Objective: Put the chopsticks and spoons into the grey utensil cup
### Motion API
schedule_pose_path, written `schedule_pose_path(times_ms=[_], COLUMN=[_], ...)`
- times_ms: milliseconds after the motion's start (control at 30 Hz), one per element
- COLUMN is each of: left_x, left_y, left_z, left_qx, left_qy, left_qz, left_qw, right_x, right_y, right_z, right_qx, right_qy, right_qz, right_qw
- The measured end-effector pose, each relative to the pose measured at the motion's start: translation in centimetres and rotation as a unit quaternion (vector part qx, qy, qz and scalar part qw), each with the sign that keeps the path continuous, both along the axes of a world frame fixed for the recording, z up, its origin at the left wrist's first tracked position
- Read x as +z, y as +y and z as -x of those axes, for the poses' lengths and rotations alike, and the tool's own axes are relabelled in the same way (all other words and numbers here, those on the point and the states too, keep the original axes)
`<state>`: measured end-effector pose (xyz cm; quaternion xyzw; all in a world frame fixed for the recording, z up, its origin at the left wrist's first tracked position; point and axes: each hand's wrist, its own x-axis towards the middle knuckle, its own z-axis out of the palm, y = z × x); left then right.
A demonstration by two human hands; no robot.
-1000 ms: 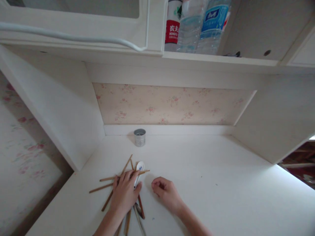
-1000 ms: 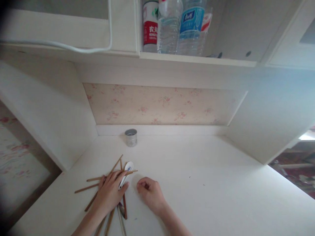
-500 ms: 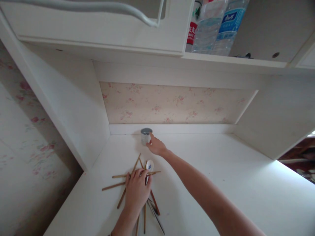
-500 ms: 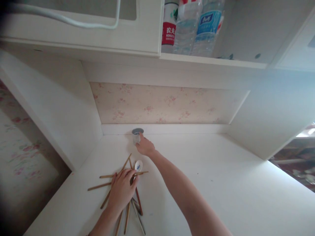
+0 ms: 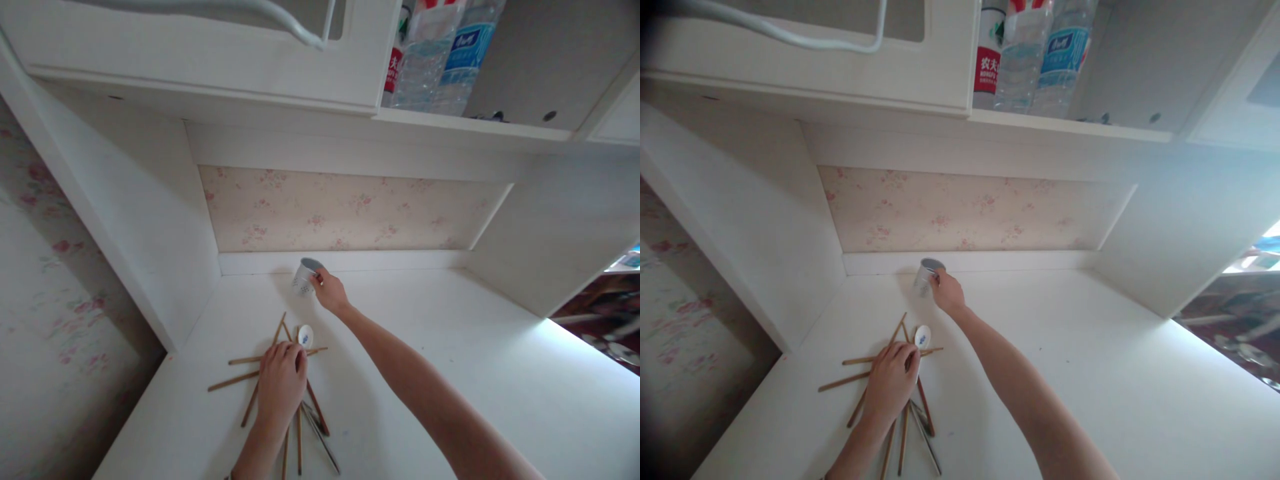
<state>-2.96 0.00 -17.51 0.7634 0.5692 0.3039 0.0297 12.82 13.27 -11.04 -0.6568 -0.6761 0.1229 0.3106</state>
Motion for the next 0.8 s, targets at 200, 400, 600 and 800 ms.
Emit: schedule_pose_path(times_ms=[200,400,600,800], left_x=[0.3,0.2,-0.1,0.2], left_y=[-0.1,-0.4,-0.6,-1.1], left_z=[0.1,-0.2,-1.0,-1.3], left_qx=[-0.026,-0.042,-0.056,-0.042], left_qy=[-0.003,0.022,0.068,0.069], left_qz=[-0.037,-0.048,-0.027,-0.043], left_qw=[0.999,0.998,0.996,0.996], right_x=[1.1,-1.1,-4.0,-5.0], right_y=[-5.3,-11.6,-15.7,-16.9], right_z=[-4.3,-8.0,-9.6,-10.0], right_qx=[-0.005,-0.018,-0.041,0.030], right_qy=[0.080,0.195,0.229,0.175], right_qz=[-0.062,-0.103,-0.097,-0.100], right_qw=[0.995,0.975,0.968,0.979])
